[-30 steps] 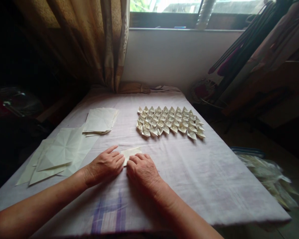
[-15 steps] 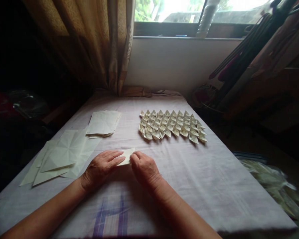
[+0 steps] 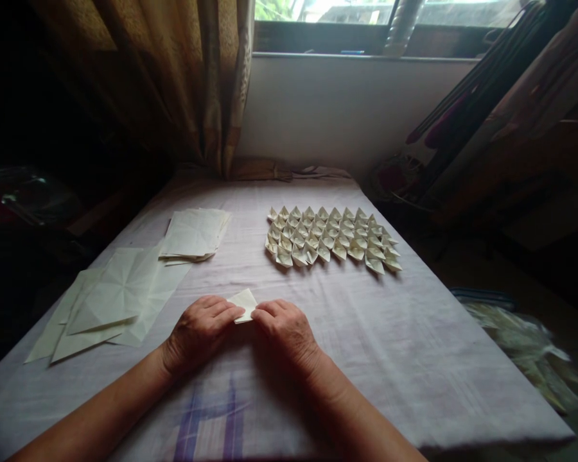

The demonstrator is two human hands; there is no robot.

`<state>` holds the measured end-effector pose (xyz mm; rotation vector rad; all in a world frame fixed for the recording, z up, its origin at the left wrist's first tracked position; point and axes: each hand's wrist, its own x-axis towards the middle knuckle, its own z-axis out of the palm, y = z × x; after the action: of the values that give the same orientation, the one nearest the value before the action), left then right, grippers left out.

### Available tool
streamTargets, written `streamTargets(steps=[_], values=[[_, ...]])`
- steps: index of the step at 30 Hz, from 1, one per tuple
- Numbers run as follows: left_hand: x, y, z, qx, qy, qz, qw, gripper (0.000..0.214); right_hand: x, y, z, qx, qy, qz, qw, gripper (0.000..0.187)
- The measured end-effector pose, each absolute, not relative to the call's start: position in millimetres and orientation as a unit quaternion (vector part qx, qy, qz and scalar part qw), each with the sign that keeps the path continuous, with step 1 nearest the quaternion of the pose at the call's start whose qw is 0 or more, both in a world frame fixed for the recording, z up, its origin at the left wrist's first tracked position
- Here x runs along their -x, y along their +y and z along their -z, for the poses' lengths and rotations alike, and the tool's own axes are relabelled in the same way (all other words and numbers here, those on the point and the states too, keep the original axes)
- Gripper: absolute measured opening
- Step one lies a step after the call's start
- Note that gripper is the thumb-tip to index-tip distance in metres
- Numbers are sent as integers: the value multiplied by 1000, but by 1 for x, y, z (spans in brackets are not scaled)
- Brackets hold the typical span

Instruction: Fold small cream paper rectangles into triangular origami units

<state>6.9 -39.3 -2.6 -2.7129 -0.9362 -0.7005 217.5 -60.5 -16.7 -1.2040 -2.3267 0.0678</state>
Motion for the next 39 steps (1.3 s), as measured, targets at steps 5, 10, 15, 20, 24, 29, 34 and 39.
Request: streamTargets(steps=[5, 10, 15, 20, 24, 29, 34, 39], values=[[-8, -49, 7, 902, -358, 229, 79, 17, -218, -65, 19, 429, -863, -11, 266, 22], [-2, -61, 11, 893, -368, 259, 21, 21, -219, -63, 20, 402, -871, -71, 272, 23], [3, -66, 8, 884, -375, 276, -48, 18, -224, -45, 19, 370, -868, -165, 287, 13], [-1, -60, 10, 832, -464, 293, -86, 10, -217, -36, 17, 463, -810, -224, 283, 10], [-3, -54, 17, 813, -496, 296, -81, 26, -204, -42, 25, 526, -758, -189, 337, 10], [-2, -55, 18, 835, -475, 270, -59, 29, -194, -47, 30, 562, -733, -157, 349, 27], [-4, -57, 17, 852, -447, 273, -7, 23, -192, -46, 27, 577, -729, -134, 342, 11], [-5, -60, 21, 879, -398, 263, 10, 28, -192, -45, 27, 568, -744, -113, 333, 8]])
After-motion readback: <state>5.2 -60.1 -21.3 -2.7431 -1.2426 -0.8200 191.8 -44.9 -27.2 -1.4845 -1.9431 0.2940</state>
